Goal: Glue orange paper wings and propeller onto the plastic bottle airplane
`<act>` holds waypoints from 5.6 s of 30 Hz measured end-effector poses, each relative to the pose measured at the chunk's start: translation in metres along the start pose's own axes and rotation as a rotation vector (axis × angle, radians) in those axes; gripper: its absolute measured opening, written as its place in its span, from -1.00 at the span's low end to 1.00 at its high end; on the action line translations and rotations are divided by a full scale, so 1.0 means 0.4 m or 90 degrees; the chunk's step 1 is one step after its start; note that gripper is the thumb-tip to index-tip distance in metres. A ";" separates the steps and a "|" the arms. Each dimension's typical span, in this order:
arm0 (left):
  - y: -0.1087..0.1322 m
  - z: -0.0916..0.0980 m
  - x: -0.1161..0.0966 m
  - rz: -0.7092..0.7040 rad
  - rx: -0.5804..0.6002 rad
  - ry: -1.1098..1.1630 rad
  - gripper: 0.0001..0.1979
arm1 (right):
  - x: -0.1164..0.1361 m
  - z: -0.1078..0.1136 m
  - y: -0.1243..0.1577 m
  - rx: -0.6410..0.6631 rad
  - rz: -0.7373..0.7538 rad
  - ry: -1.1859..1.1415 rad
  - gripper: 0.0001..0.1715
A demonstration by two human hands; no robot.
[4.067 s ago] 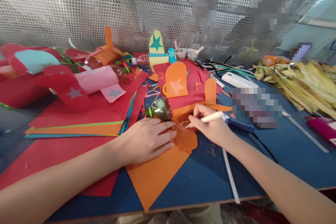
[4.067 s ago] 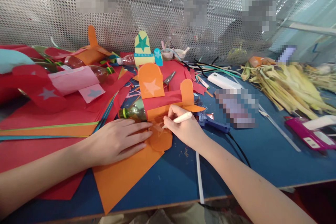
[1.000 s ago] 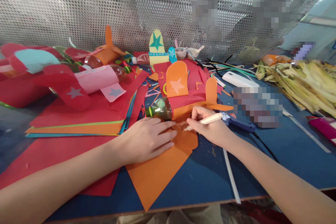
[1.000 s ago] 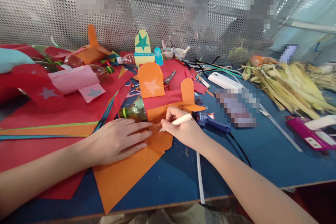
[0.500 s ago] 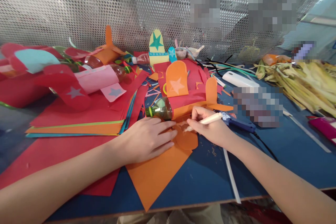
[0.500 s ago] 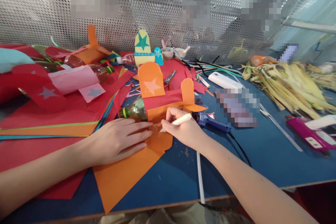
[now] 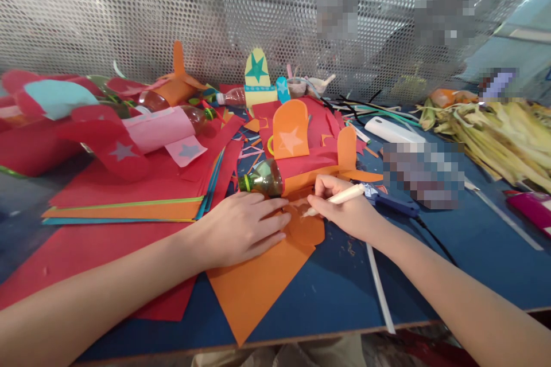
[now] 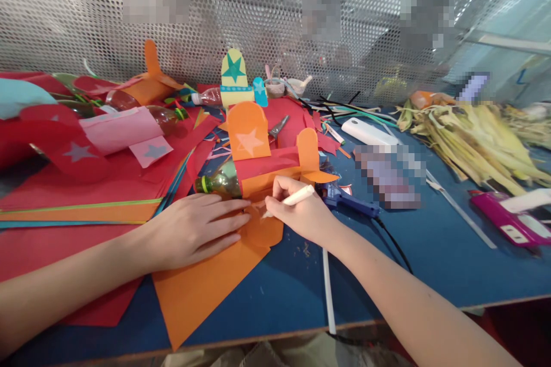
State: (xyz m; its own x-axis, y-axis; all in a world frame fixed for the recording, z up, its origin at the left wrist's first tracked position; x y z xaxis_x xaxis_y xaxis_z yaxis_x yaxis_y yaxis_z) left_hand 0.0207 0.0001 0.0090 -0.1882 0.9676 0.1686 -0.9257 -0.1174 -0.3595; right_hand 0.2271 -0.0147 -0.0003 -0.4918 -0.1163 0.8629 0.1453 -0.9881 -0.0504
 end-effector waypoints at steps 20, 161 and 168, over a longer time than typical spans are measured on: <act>0.004 -0.003 0.001 -0.001 0.001 -0.009 -0.69 | -0.003 -0.002 0.001 -0.004 0.006 0.000 -0.70; 0.001 -0.001 0.001 -0.006 0.003 -0.011 -0.68 | 0.001 0.001 0.002 0.008 0.031 0.001 -0.70; 0.003 -0.002 0.000 -0.004 -0.004 -0.006 -0.69 | 0.000 0.000 0.002 0.011 0.021 -0.008 -0.70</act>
State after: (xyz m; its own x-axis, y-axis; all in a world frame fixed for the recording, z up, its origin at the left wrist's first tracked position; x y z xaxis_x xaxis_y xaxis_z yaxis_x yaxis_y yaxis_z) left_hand 0.0200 0.0003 0.0077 -0.1846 0.9663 0.1793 -0.9250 -0.1092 -0.3641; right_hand 0.2273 -0.0155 -0.0003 -0.4761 -0.1476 0.8669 0.1756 -0.9819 -0.0707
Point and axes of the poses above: each hand's wrist, its own y-axis away from the middle knuckle, its own z-axis out of the back of the hand, x = y × z, the point moved 2 cm from there along -y, towards the middle knuckle, and after that the axes turned 5 degrees about -z, right-handed, at the moved point
